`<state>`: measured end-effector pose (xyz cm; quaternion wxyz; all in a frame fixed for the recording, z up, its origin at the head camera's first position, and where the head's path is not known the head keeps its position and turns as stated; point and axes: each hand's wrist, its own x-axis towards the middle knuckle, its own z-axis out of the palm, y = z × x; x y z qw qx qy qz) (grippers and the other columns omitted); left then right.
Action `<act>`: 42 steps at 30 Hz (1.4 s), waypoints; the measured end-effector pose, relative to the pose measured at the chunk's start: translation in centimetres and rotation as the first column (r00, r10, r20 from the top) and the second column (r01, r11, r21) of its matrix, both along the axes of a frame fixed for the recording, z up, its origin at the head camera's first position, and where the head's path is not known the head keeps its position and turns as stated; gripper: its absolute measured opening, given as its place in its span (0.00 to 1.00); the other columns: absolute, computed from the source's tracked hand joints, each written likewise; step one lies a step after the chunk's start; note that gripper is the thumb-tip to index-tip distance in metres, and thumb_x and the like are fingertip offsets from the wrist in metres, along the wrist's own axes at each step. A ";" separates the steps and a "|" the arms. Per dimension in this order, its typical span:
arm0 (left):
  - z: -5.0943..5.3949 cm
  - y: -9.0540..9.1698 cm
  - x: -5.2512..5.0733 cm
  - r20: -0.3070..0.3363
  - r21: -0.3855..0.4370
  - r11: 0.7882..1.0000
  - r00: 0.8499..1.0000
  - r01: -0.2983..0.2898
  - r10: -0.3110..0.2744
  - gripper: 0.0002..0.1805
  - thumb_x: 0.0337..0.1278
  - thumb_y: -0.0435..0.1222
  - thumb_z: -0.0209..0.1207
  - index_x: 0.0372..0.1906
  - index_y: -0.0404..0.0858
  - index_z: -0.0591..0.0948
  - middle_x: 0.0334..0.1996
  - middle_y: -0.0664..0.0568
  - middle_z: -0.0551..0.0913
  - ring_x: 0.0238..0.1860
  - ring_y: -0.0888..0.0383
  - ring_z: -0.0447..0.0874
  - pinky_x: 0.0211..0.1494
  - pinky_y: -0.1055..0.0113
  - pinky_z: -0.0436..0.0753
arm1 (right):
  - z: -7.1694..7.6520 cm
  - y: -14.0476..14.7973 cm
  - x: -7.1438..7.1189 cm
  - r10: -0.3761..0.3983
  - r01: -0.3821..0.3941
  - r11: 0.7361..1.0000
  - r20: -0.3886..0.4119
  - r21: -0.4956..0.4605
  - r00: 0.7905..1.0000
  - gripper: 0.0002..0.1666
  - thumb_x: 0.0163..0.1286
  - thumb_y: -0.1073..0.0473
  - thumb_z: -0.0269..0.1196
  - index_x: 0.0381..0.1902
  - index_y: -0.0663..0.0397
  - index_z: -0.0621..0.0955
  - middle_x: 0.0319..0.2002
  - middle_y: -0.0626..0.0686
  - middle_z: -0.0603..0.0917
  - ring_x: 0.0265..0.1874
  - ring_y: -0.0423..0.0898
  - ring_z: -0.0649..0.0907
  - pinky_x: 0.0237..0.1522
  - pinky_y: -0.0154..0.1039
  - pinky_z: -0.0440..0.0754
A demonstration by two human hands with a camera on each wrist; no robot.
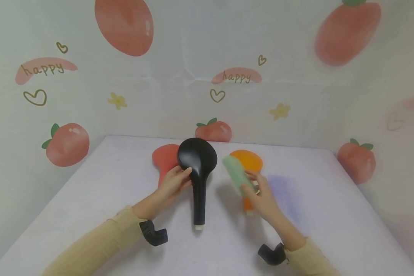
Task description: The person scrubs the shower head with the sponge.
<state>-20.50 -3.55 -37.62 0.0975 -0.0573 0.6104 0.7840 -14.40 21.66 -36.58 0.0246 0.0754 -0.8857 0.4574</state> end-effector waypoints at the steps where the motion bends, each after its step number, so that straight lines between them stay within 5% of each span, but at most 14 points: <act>1: -0.1 0.2 -0.3 0.023 -0.011 1.000 1.000 -0.005 0.005 0.24 0.65 0.33 0.51 0.64 0.31 0.65 0.59 0.35 0.73 0.47 0.57 0.81 0.57 0.58 0.79 | 0.0 0.1 0.0 -0.012 0.012 1.000 -0.001 0.006 1.000 0.27 0.73 0.52 0.49 0.67 0.50 0.60 0.61 0.62 0.65 0.39 0.45 0.72 0.33 0.32 0.71; 7: -0.9 1.2 -2.1 0.101 -0.059 0.998 0.995 -0.021 0.026 0.24 0.66 0.35 0.50 0.64 0.30 0.64 0.59 0.36 0.74 0.47 0.57 0.79 0.59 0.59 0.78 | -0.1 0.7 -0.2 -0.059 0.059 0.998 -0.007 0.009 0.998 0.27 0.72 0.52 0.50 0.66 0.52 0.62 0.60 0.62 0.65 0.37 0.44 0.71 0.32 0.31 0.69; 15: -2.0 2.3 -4.3 0.125 -0.130 0.991 0.992 -0.011 0.028 0.23 0.67 0.36 0.50 0.62 0.29 0.66 0.51 0.39 0.78 0.39 0.62 0.77 0.51 0.66 0.81 | -0.1 1.1 -0.1 -0.075 0.075 0.997 0.005 0.026 0.997 0.28 0.73 0.51 0.50 0.66 0.54 0.61 0.60 0.64 0.65 0.39 0.48 0.70 0.32 0.32 0.68; 25: -3.3 2.7 -6.0 0.206 -0.112 0.994 0.978 0.003 0.020 0.29 0.68 0.36 0.48 0.68 0.28 0.57 0.61 0.36 0.71 0.52 0.54 0.73 0.63 0.57 0.74 | -0.1 1.4 0.0 -0.084 0.084 0.996 -0.002 0.039 0.996 0.27 0.72 0.52 0.50 0.65 0.57 0.63 0.59 0.65 0.66 0.40 0.50 0.69 0.32 0.32 0.68; 32: -3.9 2.6 -6.5 0.161 -0.220 0.976 0.986 -0.003 0.039 0.30 0.67 0.38 0.50 0.67 0.27 0.59 0.63 0.36 0.69 0.59 0.50 0.74 0.62 0.60 0.76 | -0.1 1.4 -0.1 -0.090 0.090 0.995 0.005 0.037 0.996 0.27 0.72 0.52 0.50 0.65 0.57 0.63 0.59 0.66 0.65 0.41 0.51 0.68 0.33 0.32 0.68; 42: -4.1 1.9 -6.8 0.101 -0.382 0.924 0.993 -0.011 0.054 0.28 0.64 0.40 0.53 0.63 0.27 0.66 0.55 0.35 0.75 0.37 0.59 0.79 0.53 0.65 0.81 | -0.1 1.4 0.0 -0.093 0.091 0.995 0.030 0.045 0.995 0.28 0.72 0.51 0.49 0.66 0.57 0.62 0.60 0.65 0.64 0.42 0.51 0.67 0.34 0.33 0.68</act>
